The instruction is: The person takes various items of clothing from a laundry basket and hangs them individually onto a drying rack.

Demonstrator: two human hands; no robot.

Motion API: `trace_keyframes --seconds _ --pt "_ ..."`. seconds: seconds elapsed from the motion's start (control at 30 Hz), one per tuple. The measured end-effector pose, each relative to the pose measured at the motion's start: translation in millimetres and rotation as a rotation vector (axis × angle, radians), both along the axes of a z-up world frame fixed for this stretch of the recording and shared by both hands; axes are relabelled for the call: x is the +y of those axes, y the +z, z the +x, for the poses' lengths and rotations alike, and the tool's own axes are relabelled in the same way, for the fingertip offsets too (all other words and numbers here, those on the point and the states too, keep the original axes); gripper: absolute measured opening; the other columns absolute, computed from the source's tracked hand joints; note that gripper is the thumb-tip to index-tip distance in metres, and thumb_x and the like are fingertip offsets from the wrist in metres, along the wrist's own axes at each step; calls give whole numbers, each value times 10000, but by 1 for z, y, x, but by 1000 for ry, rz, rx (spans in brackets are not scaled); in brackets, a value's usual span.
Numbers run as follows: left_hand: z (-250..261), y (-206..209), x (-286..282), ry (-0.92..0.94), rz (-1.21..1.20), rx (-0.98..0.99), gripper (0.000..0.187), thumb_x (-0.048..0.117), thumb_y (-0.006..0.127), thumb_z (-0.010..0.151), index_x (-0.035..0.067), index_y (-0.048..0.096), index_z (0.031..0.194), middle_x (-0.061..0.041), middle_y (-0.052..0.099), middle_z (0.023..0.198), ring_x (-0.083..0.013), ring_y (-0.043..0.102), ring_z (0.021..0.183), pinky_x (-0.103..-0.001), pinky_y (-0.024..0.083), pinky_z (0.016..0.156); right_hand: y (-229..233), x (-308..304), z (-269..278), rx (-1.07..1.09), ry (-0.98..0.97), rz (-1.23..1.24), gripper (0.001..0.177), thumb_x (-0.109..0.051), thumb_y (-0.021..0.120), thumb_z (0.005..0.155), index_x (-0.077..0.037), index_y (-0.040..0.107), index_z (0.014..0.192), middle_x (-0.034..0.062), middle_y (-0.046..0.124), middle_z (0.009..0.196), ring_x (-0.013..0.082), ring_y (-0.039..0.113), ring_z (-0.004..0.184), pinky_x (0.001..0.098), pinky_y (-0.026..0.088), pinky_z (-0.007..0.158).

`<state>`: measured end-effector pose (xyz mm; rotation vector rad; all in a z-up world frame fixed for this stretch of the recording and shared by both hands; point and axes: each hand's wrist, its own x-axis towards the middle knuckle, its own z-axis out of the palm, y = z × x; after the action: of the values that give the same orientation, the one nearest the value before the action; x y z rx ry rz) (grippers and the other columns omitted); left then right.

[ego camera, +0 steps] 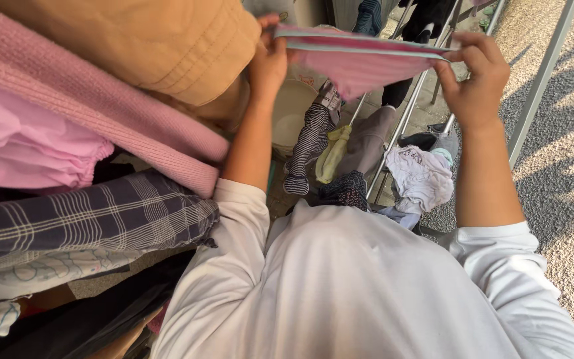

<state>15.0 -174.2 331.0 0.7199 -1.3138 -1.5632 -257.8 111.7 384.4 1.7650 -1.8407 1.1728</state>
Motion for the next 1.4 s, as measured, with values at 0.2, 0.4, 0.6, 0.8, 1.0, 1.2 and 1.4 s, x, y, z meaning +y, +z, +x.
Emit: trace_keyframes --seconds 0.2,0.4,0.6,0.8,1.0,1.2,1.4 --pt "-15 10 19 -87 -319 -157 381 -56 596 924 115 617 1264 -89 696 1143 -169 637 1028 -272 535 909 -9 6 30 -182 353 329 163 -158 849 909 -61 757 1003 96 691 1150 231 711 987 327 594 811" --pt "3 28 7 -387 -587 -408 343 -35 791 741 77 668 1041 -69 589 1139 -192 588 1128 -317 488 992 -13 13 4 -82 184 430 294 -240 916 847 -85 781 1058 105 665 1010 223 656 893 329 554 737" --pt "10 53 17 -454 -519 -829 245 30 765 709 99 695 933 -46 669 1029 -203 659 964 -334 542 775 -5 27 -18 -606 99 249 348 -218 940 885 -70 643 993 -11 660 928 103 629 847 258 514 757" --pt "10 41 9 -871 -731 -599 293 -22 694 740 76 768 1006 -27 678 1014 -172 642 890 -300 526 739 -6 42 -21 -770 164 557 299 -178 853 889 -44 710 1115 6 648 817 89 582 752 253 431 630" --pt "-29 -39 -9 -914 265 -203 235 221 620 839 73 717 993 -37 676 900 -169 618 786 -308 521 724 -35 44 -49 -1225 132 529 332 -246 825 997 -3 698 1185 44 696 956 129 620 779 326 486 706" --pt "-67 -91 57 -464 629 -324 448 328 730 730 64 643 1081 -98 731 970 -212 721 795 -359 593 668 -70 1 -26 -404 -354 1053 613 -370 833 888 -60 615 1370 188 659 1306 325 584 1264 485 425 1091" --pt "-88 -130 68 -431 57 -243 331 156 784 847 2 665 1115 -64 745 981 -102 692 839 -251 556 737 -95 -39 7 -297 211 696 803 -344 792 823 -42 509 1511 281 523 1477 422 456 1387 454 358 1144"
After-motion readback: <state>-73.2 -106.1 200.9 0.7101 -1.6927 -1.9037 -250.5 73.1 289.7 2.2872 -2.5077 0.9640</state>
